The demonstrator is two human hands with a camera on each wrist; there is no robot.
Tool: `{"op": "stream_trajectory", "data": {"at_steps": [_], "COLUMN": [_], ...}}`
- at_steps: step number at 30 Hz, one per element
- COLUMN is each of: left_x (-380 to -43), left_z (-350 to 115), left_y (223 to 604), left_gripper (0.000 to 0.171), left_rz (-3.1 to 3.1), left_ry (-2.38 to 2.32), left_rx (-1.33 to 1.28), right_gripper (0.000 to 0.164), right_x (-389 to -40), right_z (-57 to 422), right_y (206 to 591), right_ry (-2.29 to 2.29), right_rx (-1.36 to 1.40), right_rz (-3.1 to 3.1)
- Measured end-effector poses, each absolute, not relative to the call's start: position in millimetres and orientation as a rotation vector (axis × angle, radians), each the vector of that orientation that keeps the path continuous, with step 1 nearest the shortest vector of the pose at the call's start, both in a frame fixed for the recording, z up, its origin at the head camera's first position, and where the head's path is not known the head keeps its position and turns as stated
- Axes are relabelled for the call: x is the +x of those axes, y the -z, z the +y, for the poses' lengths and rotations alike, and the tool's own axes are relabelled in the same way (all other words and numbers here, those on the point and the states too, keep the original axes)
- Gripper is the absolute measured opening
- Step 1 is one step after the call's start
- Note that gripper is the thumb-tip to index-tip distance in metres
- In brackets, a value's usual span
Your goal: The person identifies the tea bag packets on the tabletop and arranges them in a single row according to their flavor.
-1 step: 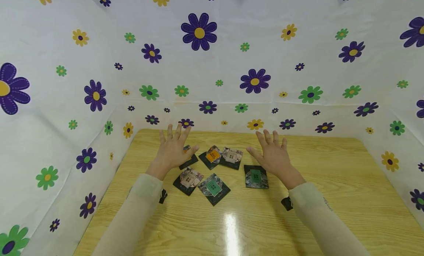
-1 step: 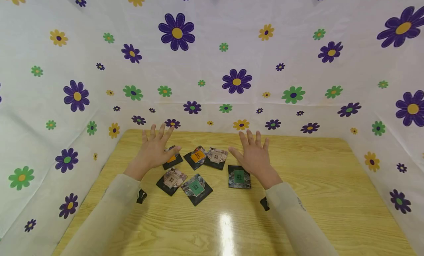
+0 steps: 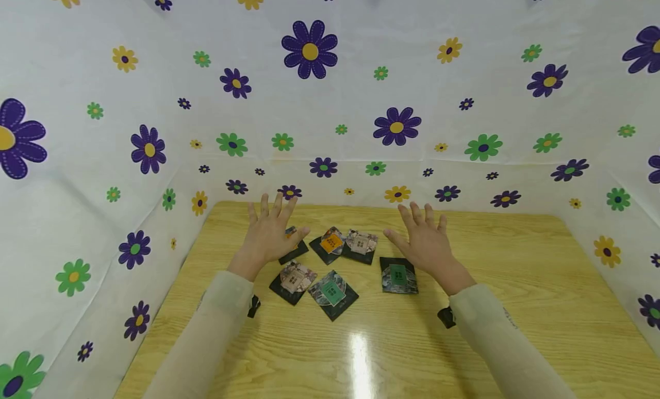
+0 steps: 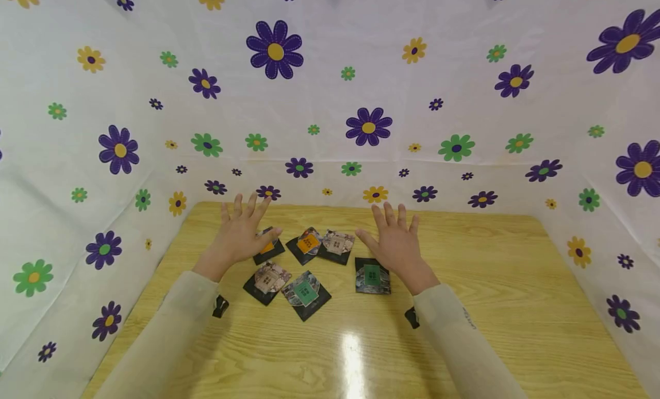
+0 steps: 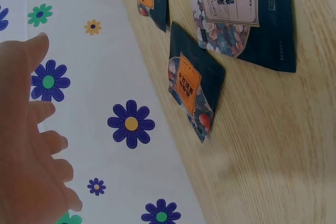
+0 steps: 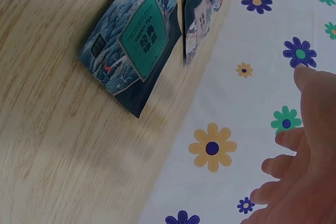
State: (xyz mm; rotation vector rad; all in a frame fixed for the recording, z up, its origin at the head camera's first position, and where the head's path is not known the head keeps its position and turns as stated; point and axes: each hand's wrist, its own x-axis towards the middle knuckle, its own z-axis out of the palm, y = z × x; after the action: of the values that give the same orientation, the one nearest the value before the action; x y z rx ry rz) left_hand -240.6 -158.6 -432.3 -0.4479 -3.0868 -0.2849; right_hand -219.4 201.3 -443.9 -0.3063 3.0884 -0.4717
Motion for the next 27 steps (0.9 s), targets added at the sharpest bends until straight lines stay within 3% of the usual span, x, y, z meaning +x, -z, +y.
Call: {"op": "stream_trajectory", "data": {"at_steps": [13, 27], "left_x": [-230.8, -185.0], "left_z": [-158.6, -133.2], "left_y": [442.6, 481.9], "left_gripper": [0.084, 0.076], "left_rz": [-3.121, -3.183], "left_ry": [0.314, 0.510], "left_rx": [-0.551, -0.765], "right_gripper": [0.080, 0.063], "right_x": [-211.9, -190.5], "right_z": [203.2, 217.3], "right_y": [447.2, 472.9], "right_ry": [0.557, 0.632], "right_rx": [-0.400, -0.543], "right_rz": [3.066, 2.996]}}
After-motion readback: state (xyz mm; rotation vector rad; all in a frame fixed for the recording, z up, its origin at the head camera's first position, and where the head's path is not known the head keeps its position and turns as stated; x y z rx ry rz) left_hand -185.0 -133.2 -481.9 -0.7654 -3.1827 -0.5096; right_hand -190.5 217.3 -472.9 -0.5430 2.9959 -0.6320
